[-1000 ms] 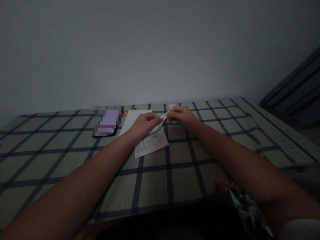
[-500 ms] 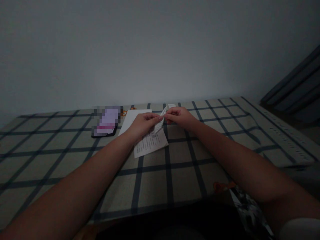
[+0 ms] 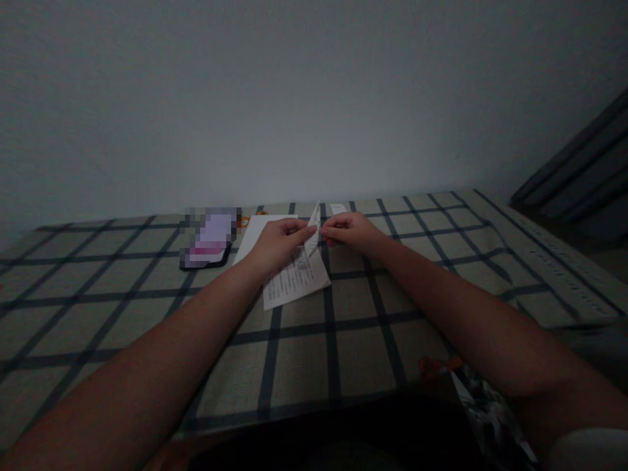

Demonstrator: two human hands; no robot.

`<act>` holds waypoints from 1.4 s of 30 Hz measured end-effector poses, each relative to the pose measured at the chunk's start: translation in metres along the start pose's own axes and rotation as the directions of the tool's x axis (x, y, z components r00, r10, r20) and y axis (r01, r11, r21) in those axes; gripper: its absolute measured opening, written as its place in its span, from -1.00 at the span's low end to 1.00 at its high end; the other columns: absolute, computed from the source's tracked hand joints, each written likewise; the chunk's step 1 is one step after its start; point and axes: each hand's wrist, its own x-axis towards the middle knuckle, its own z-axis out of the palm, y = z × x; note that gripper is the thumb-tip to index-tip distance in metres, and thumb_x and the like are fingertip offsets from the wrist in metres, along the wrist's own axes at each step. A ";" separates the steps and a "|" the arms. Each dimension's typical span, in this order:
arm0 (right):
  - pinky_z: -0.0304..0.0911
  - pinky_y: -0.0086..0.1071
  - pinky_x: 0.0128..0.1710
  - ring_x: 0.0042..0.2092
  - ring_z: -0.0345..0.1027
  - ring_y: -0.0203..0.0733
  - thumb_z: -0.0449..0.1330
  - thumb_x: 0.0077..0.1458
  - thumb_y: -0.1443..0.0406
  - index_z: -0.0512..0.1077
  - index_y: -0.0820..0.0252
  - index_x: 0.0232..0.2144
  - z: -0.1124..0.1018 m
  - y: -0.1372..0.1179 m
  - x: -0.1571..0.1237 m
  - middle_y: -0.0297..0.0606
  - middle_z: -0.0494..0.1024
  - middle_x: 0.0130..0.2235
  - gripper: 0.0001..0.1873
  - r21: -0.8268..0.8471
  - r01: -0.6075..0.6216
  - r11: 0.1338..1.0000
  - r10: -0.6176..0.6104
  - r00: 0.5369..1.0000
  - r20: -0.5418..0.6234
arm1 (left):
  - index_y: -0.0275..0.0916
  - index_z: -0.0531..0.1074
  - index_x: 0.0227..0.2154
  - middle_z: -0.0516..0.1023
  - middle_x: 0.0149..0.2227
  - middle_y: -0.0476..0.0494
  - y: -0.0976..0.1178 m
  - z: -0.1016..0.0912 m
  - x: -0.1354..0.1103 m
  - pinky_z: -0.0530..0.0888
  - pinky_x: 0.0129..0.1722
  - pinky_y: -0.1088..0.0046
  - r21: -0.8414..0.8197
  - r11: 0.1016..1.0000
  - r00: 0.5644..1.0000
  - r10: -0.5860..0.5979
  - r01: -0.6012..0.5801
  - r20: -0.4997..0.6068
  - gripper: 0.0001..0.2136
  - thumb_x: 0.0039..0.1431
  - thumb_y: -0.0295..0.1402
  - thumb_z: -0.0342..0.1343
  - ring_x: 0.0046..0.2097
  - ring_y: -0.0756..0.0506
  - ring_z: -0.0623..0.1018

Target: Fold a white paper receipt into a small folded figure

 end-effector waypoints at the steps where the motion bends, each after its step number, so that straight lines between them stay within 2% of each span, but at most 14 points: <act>1: 0.25 -0.42 -0.40 -0.42 0.35 -0.33 0.26 0.01 0.12 0.51 0.26 -0.42 0.000 0.000 0.000 -0.30 0.51 -0.47 -0.72 0.000 0.000 1.000 0.000 1.000 0.000 | -0.27 0.55 -0.38 0.53 -0.46 -0.10 -0.001 -0.001 0.000 0.29 -0.54 0.49 0.002 1.000 1.000 -0.004 0.004 0.010 -0.68 -0.04 -0.09 0.29 -0.52 0.01 0.41; 8: 0.27 -0.41 -0.36 -0.41 0.36 -0.33 0.24 0.01 0.17 0.50 0.26 -0.43 0.000 0.001 0.000 -0.29 0.52 -0.45 -0.76 -0.023 0.001 1.000 0.000 1.000 0.007 | -0.26 0.58 -0.36 0.54 -0.48 -0.12 0.000 0.000 -0.002 0.27 -0.57 0.48 0.005 1.000 1.000 -0.026 0.026 0.017 -0.68 -0.05 -0.10 0.30 -0.56 0.02 0.38; 15: 0.23 -0.42 -0.37 -0.39 0.35 -0.32 0.24 0.00 0.22 0.48 0.26 -0.43 0.002 0.010 0.001 -0.31 0.49 -0.44 -0.82 -0.055 0.091 0.994 -0.090 0.996 0.008 | -0.25 0.55 -0.43 0.41 -0.60 -0.01 0.006 0.005 -0.006 0.17 -0.63 0.53 -0.025 0.998 0.998 -0.059 0.060 0.038 -0.74 -0.07 -0.16 0.32 -0.61 0.06 0.31; 20: 0.24 -0.41 -0.38 -0.40 0.36 -0.31 0.19 0.05 0.15 0.49 0.27 -0.39 0.004 0.006 0.000 -0.29 0.51 -0.44 -0.74 -0.061 0.072 0.996 -0.072 0.997 0.000 | -0.26 0.51 -0.43 0.44 -0.55 -0.02 0.003 0.004 -0.004 0.24 -0.60 0.53 -0.026 0.999 0.999 -0.032 0.031 -0.034 -0.73 -0.06 -0.15 0.31 -0.57 0.06 0.35; 23: 0.25 -0.40 -0.35 -0.36 0.38 -0.29 0.22 0.03 0.11 0.52 0.28 -0.36 0.003 0.005 0.000 -0.25 0.55 -0.39 -0.69 -0.113 0.072 0.991 -0.068 0.997 0.037 | -0.26 0.49 -0.44 0.44 -0.52 -0.01 0.001 0.004 -0.002 0.28 -0.58 0.54 -0.013 1.000 0.998 -0.019 0.019 -0.063 -0.73 -0.06 -0.14 0.30 -0.55 0.05 0.37; 26: 0.23 -0.40 -0.35 -0.35 0.37 -0.28 0.21 0.05 0.12 0.54 0.30 -0.33 0.001 0.006 -0.001 -0.24 0.57 -0.36 -0.68 -0.186 0.102 0.977 -0.091 0.994 0.064 | -0.26 0.49 -0.42 0.43 -0.54 0.01 0.000 0.005 -0.002 0.28 -0.58 0.55 -0.020 0.999 0.998 -0.032 0.030 -0.055 -0.72 -0.06 -0.14 0.30 -0.56 0.06 0.37; 30: 0.19 -0.41 -0.38 -0.39 0.33 -0.30 0.19 0.07 0.14 0.51 0.30 -0.37 0.001 0.007 0.000 -0.27 0.52 -0.41 -0.70 -0.230 0.126 0.965 -0.107 0.990 0.092 | -0.26 0.48 -0.41 0.38 -0.60 0.04 0.000 0.006 -0.003 0.17 -0.66 0.57 -0.044 0.998 0.999 -0.053 0.052 -0.012 -0.74 -0.04 -0.17 0.29 -0.64 0.09 0.29; 37: 0.16 -0.42 -0.39 -0.41 0.27 -0.33 0.22 0.04 0.07 0.47 0.29 -0.41 0.001 0.006 0.000 -0.33 0.45 -0.46 -0.65 -0.136 0.089 0.987 -0.076 0.992 0.097 | -0.29 0.51 -0.40 0.39 -0.60 0.03 0.002 0.003 -0.003 0.15 -0.65 0.55 -0.052 0.998 0.998 -0.042 0.044 0.039 -0.72 -0.01 -0.15 0.27 -0.63 0.09 0.29; 42: 0.14 -0.42 -0.41 -0.43 0.25 -0.34 0.20 0.06 0.08 0.46 0.30 -0.39 0.000 0.004 -0.001 -0.34 0.43 -0.48 -0.66 -0.150 0.070 0.986 -0.054 0.993 0.105 | -0.28 0.52 -0.41 0.43 -0.55 0.00 -0.001 0.002 -0.001 0.19 -0.61 0.55 -0.057 0.998 0.999 -0.026 0.029 0.042 -0.73 -0.02 -0.15 0.28 -0.59 0.08 0.33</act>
